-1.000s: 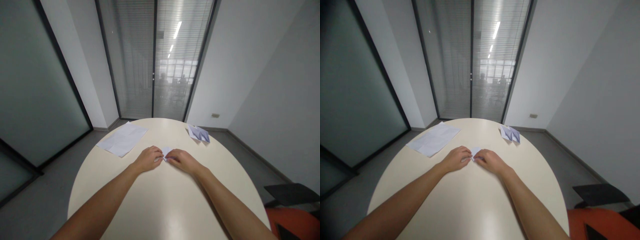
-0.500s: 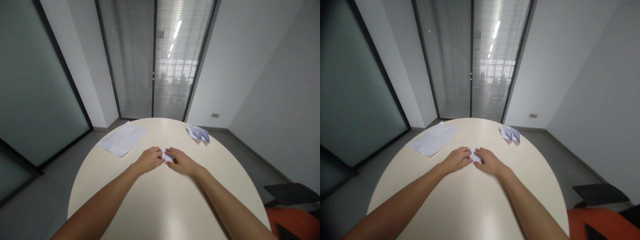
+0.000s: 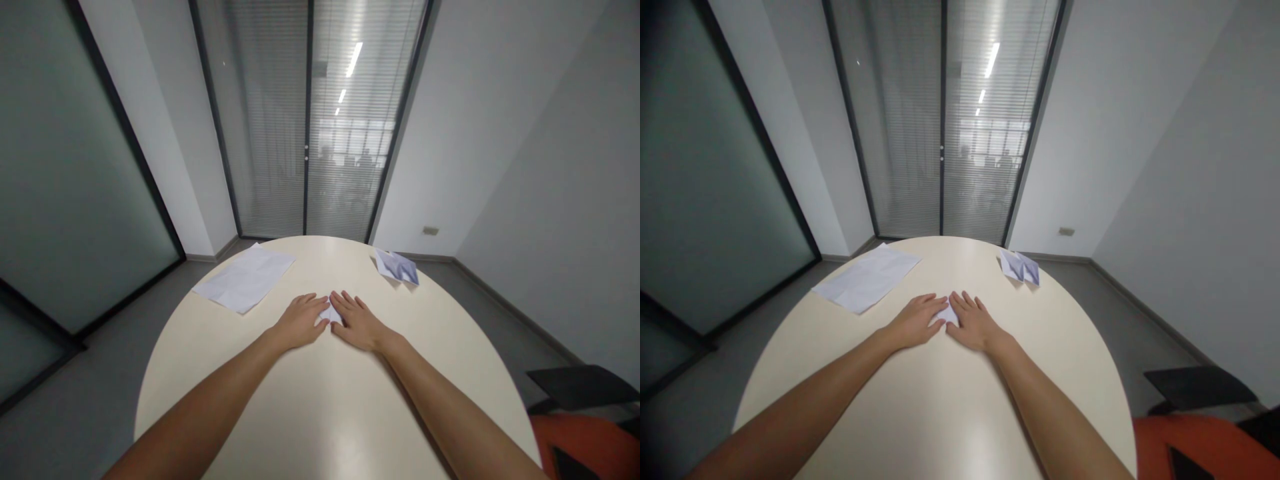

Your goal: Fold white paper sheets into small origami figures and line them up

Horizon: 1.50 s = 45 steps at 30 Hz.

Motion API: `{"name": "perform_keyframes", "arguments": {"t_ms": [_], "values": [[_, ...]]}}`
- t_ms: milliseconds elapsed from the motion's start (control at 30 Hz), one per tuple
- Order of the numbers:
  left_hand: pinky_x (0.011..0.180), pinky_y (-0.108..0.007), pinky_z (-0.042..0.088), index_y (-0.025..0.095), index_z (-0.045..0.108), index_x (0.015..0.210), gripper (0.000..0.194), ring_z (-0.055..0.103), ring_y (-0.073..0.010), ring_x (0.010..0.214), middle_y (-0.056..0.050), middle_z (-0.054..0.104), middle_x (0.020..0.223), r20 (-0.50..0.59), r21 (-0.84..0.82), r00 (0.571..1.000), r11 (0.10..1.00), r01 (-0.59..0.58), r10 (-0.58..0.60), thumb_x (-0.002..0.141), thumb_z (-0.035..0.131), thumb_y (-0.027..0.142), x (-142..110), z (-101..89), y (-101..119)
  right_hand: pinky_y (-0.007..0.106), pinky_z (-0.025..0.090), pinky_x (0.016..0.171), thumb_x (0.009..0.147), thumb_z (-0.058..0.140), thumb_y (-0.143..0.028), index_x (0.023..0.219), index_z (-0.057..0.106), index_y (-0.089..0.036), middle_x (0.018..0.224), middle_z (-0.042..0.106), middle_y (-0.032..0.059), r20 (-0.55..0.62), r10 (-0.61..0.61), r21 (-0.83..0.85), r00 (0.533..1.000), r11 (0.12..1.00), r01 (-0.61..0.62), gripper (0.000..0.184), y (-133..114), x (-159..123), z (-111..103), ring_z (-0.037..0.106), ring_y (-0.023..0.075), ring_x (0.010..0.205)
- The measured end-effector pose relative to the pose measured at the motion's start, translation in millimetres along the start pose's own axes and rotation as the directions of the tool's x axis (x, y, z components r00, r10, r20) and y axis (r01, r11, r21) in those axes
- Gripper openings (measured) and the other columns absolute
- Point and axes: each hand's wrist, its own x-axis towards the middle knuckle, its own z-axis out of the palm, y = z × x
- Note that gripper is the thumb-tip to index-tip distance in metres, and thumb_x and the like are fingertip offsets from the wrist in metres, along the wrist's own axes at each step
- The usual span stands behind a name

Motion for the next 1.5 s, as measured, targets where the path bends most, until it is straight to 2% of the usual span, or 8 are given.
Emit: {"name": "perform_keyframes", "arguments": {"t_ms": [100, 300, 867, 967, 1067, 1167, 1267, 1500], "values": [[0.119, -0.051, 0.026, 0.021, 0.054, 0.140, 0.048, 0.037, -0.0316, 0.143, -0.006, 0.054, 0.148, 0.012, -0.003, 0.999, 0.999, 0.053, -0.053, 0.095, 0.048, 0.035, 0.6, 1.1, 2.5, 0.055, 0.009, 0.123, 0.094, 0.039, -0.053, 0.160, 0.022, -0.017, 0.166, 0.016, 0.0061, 0.011, 0.016, -0.033, 1.000, 0.999, -0.016, 0.077, -0.6, 3.4, -0.6, 0.006, 0.0327, 0.154], [0.120, -0.053, 0.022, 0.018, 0.033, 0.152, 0.061, 0.028, -0.0299, 0.148, -0.007, 0.058, 0.143, 0.063, -0.065, 0.990, 0.990, 0.129, -0.125, 0.095, 0.044, 0.035, 0.4, -0.6, 4.7, 0.055, 0.006, 0.123, 0.095, 0.036, -0.055, 0.160, 0.019, -0.018, 0.166, 0.015, 0.0029, 0.026, 0.056, -0.035, 0.998, 0.998, -0.055, 0.077, -4.3, 8.8, -2.4, 0.002, 0.0329, 0.154], [0.116, -0.054, 0.029, 0.016, 0.043, 0.145, 0.054, 0.037, -0.0333, 0.143, -0.012, 0.058, 0.143, -0.001, -0.048, 0.991, 0.990, 0.135, -0.136, 0.093, 0.047, 0.029, 2.4, 1.7, 14.9, 0.061, 0.012, 0.121, 0.095, 0.044, -0.046, 0.159, 0.024, -0.023, 0.165, 0.018, 0.0058, 0.019, 0.071, 0.045, 0.997, 0.996, -0.072, 0.071, -6.9, 3.4, -3.8, 0.006, 0.0352, 0.153], [0.116, -0.052, 0.030, 0.017, 0.045, 0.144, 0.052, 0.039, -0.0323, 0.142, -0.010, 0.058, 0.142, -0.026, -0.056, 0.989, 0.988, 0.144, -0.146, 0.094, 0.047, 0.031, 0.2, 2.1, 14.9, 0.059, 0.018, 0.120, 0.097, 0.043, -0.046, 0.157, 0.032, -0.020, 0.162, 0.029, 0.0078, -0.098, 0.004, 0.032, 0.995, 0.999, -0.001, 0.066, -8.5, -7.1, -5.1, 0.011, 0.0343, 0.153], [0.114, -0.050, 0.034, 0.016, 0.052, 0.138, 0.049, 0.046, -0.0322, 0.137, -0.011, 0.061, 0.139, -0.062, -0.039, 0.988, 0.990, 0.137, -0.140, 0.092, 0.052, 0.032, 0.6, 1.7, 12.2, 0.059, 0.023, 0.119, 0.097, 0.048, -0.044, 0.141, 0.057, -0.020, 0.151, 0.050, 0.0076, -0.192, -0.075, -0.012, 0.978, 0.997, 0.074, 0.051, -4.5, -14.3, -9.5, 0.017, 0.0344, 0.152], [0.111, -0.048, 0.038, 0.016, 0.060, 0.129, 0.043, 0.052, -0.0321, 0.130, -0.012, 0.063, 0.136, -0.099, -0.018, 0.987, 0.992, 0.127, -0.129, 0.091, 0.057, 0.035, 2.6, 1.4, 6.1, 0.054, 0.022, 0.122, 0.097, 0.049, -0.036, 0.117, 0.072, -0.023, 0.135, 0.065, 0.0057, -0.235, -0.139, -0.007, 0.962, 0.990, 0.141, 0.033, 3.7, -13.3, -14.7, 0.041, 0.0287, 0.143], [0.106, -0.046, 0.043, 0.018, 0.065, 0.120, 0.033, 0.058, -0.0302, 0.121, -0.011, 0.067, 0.129, -0.122, -0.022, 0.983, 0.991, 0.132, -0.134, 0.091, 0.059, 0.032, 4.3, 1.2, -1.6, 0.049, 0.021, 0.124, 0.097, 0.049, -0.032, 0.106, 0.077, -0.023, 0.123, 0.072, 0.0056, -0.265, -0.157, 0.029, 0.951, 0.985, 0.171, 0.031, 11.9, -7.3, -17.1, 0.062, 0.0235, 0.123], [0.102, -0.043, 0.046, 0.020, 0.068, 0.111, 0.024, 0.059, -0.0270, 0.116, -0.008, 0.070, 0.121, -0.177, -0.137, 0.962, 0.973, 0.185, -0.208, 0.089, 0.062, 0.023, 7.6, 4.9, -11.7, 0.046, 0.033, 0.119, 0.090, 0.060, -0.039, 0.098, 0.079, -0.024, 0.114, 0.075, 0.0053, -0.318, -0.028, 0.115, 0.948, 0.991, 0.067, 0.025, 16.8, 2.0, -10.9, 0.062, 0.0249, 0.122]]}}
